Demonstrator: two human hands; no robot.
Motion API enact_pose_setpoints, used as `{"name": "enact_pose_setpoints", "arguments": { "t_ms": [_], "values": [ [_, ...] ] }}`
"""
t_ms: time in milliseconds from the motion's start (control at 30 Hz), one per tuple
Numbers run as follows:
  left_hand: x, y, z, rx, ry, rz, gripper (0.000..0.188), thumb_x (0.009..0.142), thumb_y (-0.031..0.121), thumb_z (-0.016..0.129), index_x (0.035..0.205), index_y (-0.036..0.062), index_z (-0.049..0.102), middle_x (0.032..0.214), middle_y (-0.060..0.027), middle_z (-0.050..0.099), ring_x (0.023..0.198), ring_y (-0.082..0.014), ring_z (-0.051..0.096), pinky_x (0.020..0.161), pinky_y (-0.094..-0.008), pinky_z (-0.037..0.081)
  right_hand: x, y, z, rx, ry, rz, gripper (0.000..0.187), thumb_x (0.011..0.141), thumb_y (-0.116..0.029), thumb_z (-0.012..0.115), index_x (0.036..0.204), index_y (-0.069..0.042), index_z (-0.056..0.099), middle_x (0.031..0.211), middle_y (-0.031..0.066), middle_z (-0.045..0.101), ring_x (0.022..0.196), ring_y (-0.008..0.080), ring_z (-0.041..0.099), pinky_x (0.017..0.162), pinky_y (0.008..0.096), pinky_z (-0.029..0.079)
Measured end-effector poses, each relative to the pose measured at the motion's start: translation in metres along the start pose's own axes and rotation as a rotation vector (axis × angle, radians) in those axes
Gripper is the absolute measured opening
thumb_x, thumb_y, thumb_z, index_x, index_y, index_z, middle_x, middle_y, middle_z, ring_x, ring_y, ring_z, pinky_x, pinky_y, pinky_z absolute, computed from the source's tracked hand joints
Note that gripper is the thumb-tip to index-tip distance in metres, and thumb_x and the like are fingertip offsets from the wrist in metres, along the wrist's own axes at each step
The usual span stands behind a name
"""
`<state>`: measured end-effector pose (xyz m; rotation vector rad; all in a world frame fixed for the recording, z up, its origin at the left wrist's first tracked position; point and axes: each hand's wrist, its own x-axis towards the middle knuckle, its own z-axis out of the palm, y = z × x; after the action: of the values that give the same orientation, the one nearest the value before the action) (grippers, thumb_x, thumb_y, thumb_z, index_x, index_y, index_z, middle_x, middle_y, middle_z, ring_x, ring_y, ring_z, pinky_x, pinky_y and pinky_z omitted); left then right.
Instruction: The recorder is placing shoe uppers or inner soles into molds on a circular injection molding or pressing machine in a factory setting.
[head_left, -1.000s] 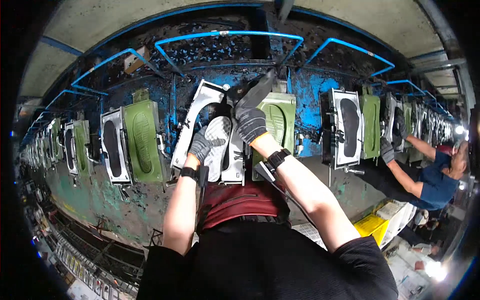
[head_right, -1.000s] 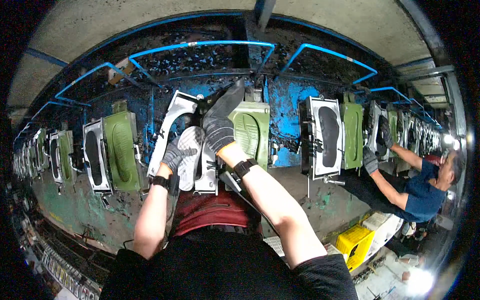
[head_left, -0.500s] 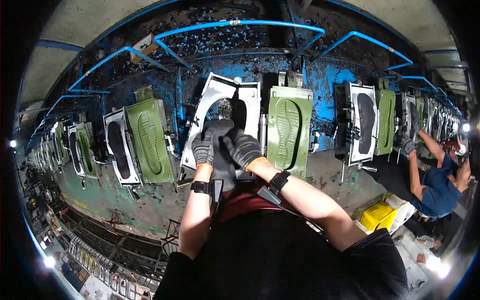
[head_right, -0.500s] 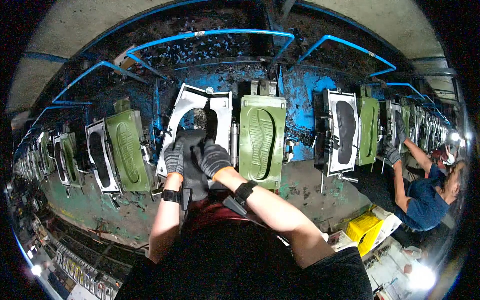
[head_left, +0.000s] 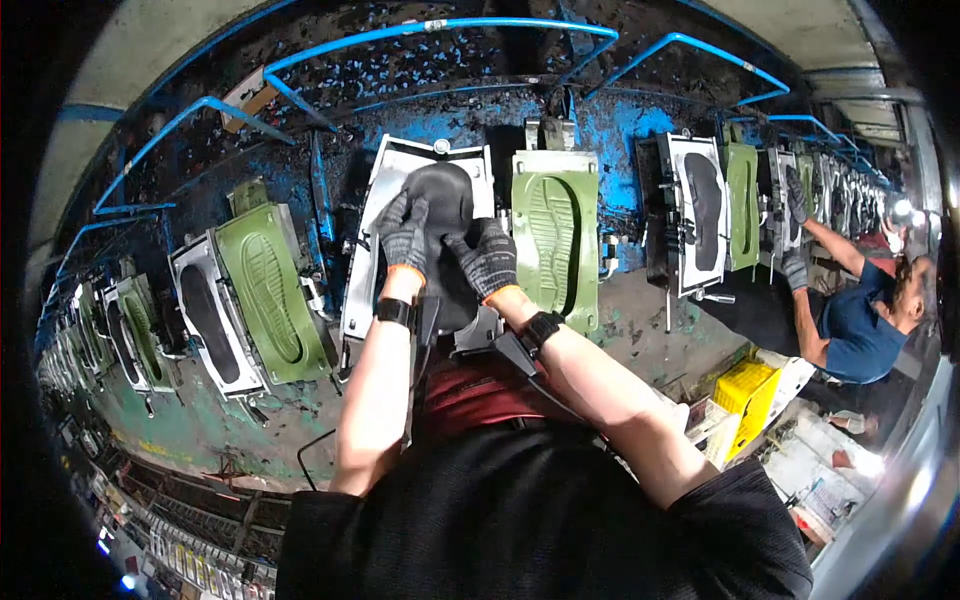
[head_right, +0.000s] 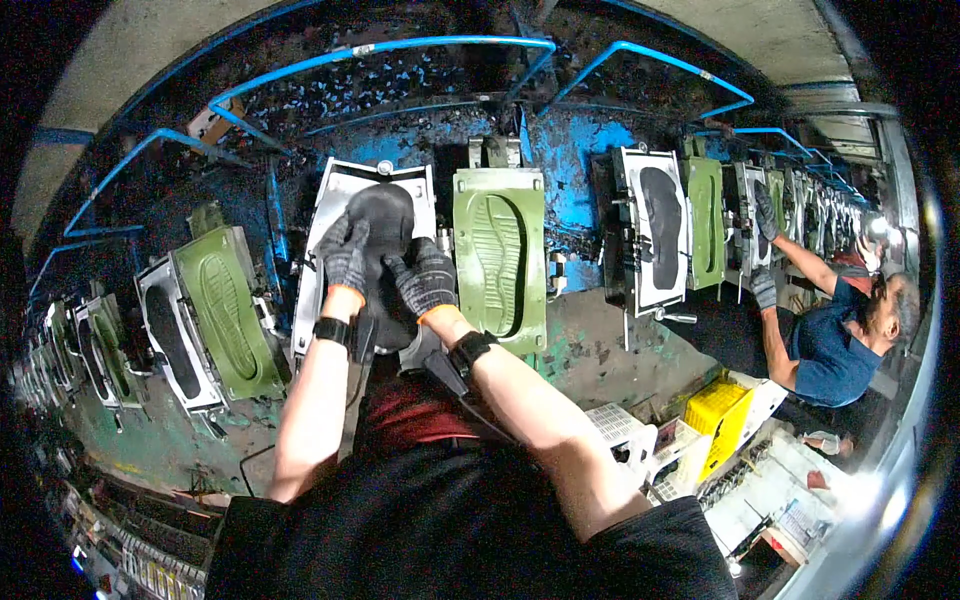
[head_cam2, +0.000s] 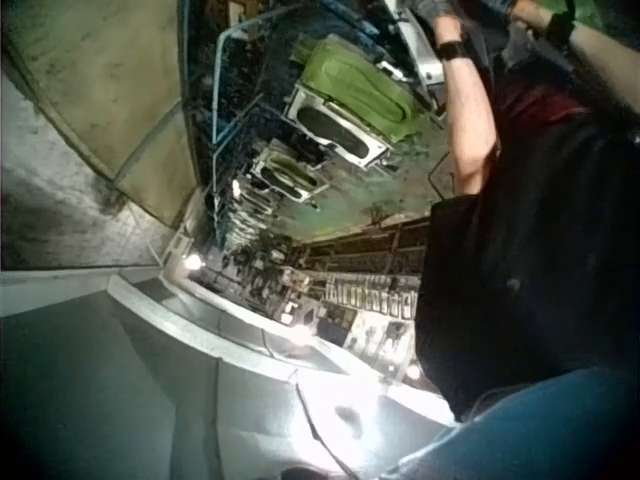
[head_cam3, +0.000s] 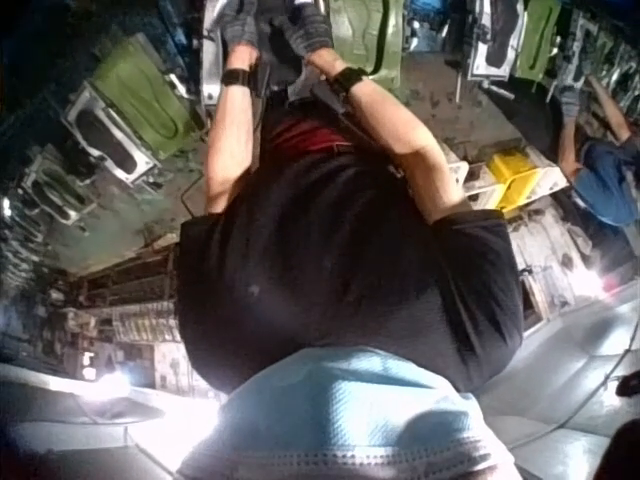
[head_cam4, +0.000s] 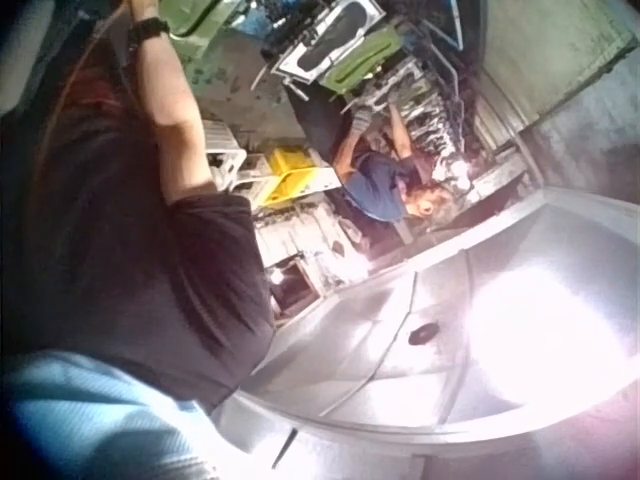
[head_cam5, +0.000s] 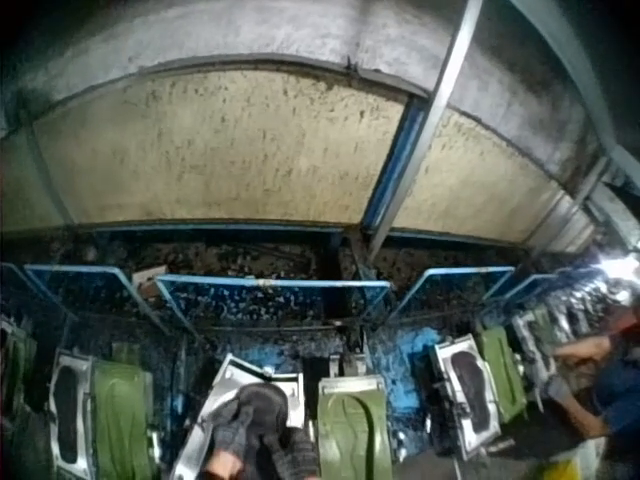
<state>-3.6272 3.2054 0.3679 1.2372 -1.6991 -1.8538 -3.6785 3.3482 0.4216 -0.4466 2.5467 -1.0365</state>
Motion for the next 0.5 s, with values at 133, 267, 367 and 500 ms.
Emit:
{"name": "enact_pose_setpoints", "arguments": {
  "t_ms": [133,267,367,500],
  "values": [
    [-0.019,-0.036,0.000,-0.016,0.057,-0.240,0.064,0.094,0.040,0.077,0.140,-0.0013,0.061,0.133,-0.0133,0.067,0.115,-0.0248,0.060,0.101,-0.0385,0.049,-0.033,0.029,0.003,-0.174,-0.135,0.041,0.024,0.083,-0.029,0.074,0.095,-0.008,0.069,0.089,0.0218,0.074,0.087,0.0430,0.071,0.078,0.0528,0.057],
    [-0.090,-0.029,-0.011,0.409,0.035,-0.089,0.054,0.095,0.032,0.074,0.134,-0.0046,0.064,0.136,-0.0215,0.065,0.124,-0.0295,0.061,0.107,-0.0366,0.047,-0.035,0.029,-0.025,-0.284,-0.304,0.021,0.025,0.084,-0.025,0.072,0.103,-0.009,0.072,0.091,0.0211,0.074,0.086,0.0428,0.072,0.079,0.0523,0.057],
    [-0.119,-0.069,-0.061,0.594,-0.011,0.013,0.043,0.091,0.011,0.065,0.133,0.0003,0.066,0.136,-0.0234,0.064,0.117,-0.0352,0.064,0.101,-0.0376,0.051,-0.015,-0.047,-0.039,-0.402,-0.425,-0.481,0.036,0.079,-0.024,0.073,0.110,-0.007,0.070,0.105,0.0129,0.072,0.097,0.0358,0.072,0.087,0.0470,0.056],
    [-0.123,-0.026,-0.025,1.226,-0.400,0.335,0.054,0.094,0.027,0.065,0.144,0.0087,0.056,0.147,-0.0193,0.056,0.135,-0.0362,0.054,0.114,-0.0425,0.045,0.056,-0.019,0.013,-0.635,-0.365,-1.325,0.028,0.081,-0.024,0.067,0.104,-0.011,0.077,0.108,0.0082,0.076,0.111,0.0294,0.067,0.098,0.0558,0.046]
  ]
}}
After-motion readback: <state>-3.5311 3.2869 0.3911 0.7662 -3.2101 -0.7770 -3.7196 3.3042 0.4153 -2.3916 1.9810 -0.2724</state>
